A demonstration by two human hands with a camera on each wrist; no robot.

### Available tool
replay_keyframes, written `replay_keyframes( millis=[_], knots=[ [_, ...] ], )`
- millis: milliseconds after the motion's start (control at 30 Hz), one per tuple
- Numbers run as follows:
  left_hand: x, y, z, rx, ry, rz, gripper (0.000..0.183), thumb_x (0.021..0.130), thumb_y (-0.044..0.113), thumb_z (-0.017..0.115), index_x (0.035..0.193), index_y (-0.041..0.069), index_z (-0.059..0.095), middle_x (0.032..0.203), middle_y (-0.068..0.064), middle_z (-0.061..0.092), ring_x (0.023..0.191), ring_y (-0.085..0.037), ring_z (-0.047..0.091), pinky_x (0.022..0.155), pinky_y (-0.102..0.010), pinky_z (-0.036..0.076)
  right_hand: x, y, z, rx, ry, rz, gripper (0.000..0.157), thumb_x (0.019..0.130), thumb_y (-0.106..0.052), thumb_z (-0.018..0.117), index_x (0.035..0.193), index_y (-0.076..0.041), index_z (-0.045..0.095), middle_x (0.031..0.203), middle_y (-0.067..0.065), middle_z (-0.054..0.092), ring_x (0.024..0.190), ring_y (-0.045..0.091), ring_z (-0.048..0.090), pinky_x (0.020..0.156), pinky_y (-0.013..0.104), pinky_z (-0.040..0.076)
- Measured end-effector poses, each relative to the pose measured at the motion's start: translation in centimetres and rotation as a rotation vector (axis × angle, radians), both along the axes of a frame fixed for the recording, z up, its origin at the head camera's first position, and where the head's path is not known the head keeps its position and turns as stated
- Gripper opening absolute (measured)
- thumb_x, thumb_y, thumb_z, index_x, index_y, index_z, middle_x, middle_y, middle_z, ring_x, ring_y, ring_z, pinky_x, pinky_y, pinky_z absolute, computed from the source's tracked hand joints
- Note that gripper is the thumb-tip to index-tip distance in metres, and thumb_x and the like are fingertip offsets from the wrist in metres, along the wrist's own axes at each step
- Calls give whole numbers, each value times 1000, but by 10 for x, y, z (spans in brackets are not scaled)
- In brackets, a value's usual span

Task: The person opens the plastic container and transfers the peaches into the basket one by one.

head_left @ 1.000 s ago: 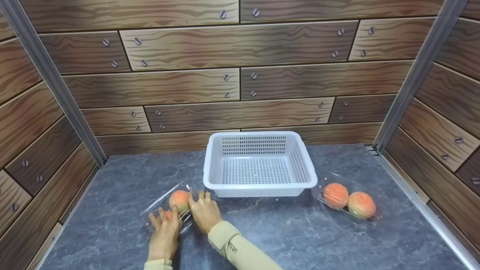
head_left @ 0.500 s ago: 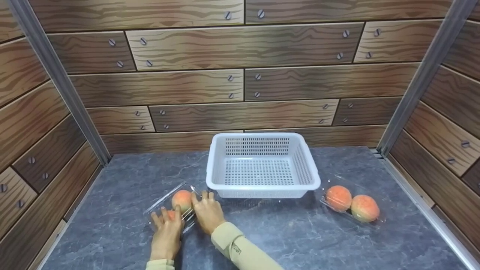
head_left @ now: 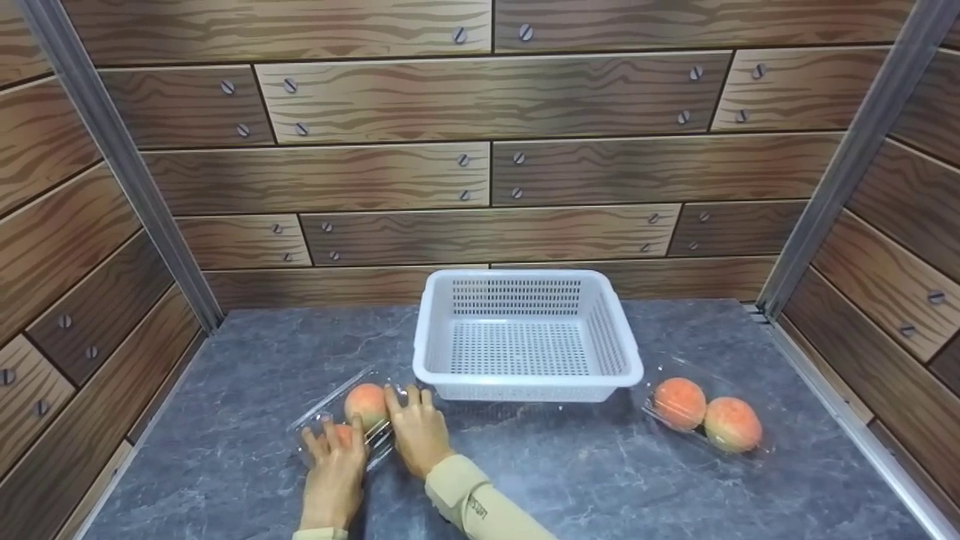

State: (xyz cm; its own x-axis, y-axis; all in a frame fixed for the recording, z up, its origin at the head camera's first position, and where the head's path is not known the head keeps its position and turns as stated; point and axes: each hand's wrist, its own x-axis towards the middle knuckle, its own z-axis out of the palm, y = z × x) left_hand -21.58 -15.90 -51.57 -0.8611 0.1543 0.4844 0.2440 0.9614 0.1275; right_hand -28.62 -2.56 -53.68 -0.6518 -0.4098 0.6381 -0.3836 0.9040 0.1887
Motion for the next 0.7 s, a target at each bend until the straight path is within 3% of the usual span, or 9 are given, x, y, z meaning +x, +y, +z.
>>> replay_keyframes(
  millis=[167, 433, 533, 700],
  knots=[
    [0, -1, 0, 5, -9, -6, 53, 78, -7, 77, 127, -10, 59, 117, -56, 47, 105, -82, 40, 75, -79, 46, 0, 1, -2, -17, 14, 14, 69, 65, -23, 91, 130, -12, 68, 108, 15, 68, 83, 23, 63, 56, 24, 58],
    [0, -3, 1, 36, -37, -23, 69, 60, -19, 79, 125, -10, 58, 119, -55, 45, 107, -81, 39, 66, -72, 53, -4, 7, -4, -84, 82, 65, 53, 74, -16, 82, 125, -9, 70, 103, 12, 68, 79, 23, 62, 56, 26, 58],
    [2, -3, 3, 73, -61, -24, 60, 72, -14, 77, 128, -10, 56, 122, -56, 43, 110, -82, 35, 63, -71, 53, -4, 8, -3, -109, 59, 94, 48, 79, -17, 80, 125, -8, 69, 104, 12, 68, 80, 23, 63, 58, 27, 59],
    [6, -4, 6, 135, -154, 1, 72, 70, -15, 78, 136, -7, 52, 136, -50, 38, 121, -79, 29, 61, -74, 51, -1, 10, 1, -170, -32, 145, 49, 83, -21, 80, 128, -6, 68, 110, 14, 67, 83, 24, 65, 64, 30, 60]
  ],
)
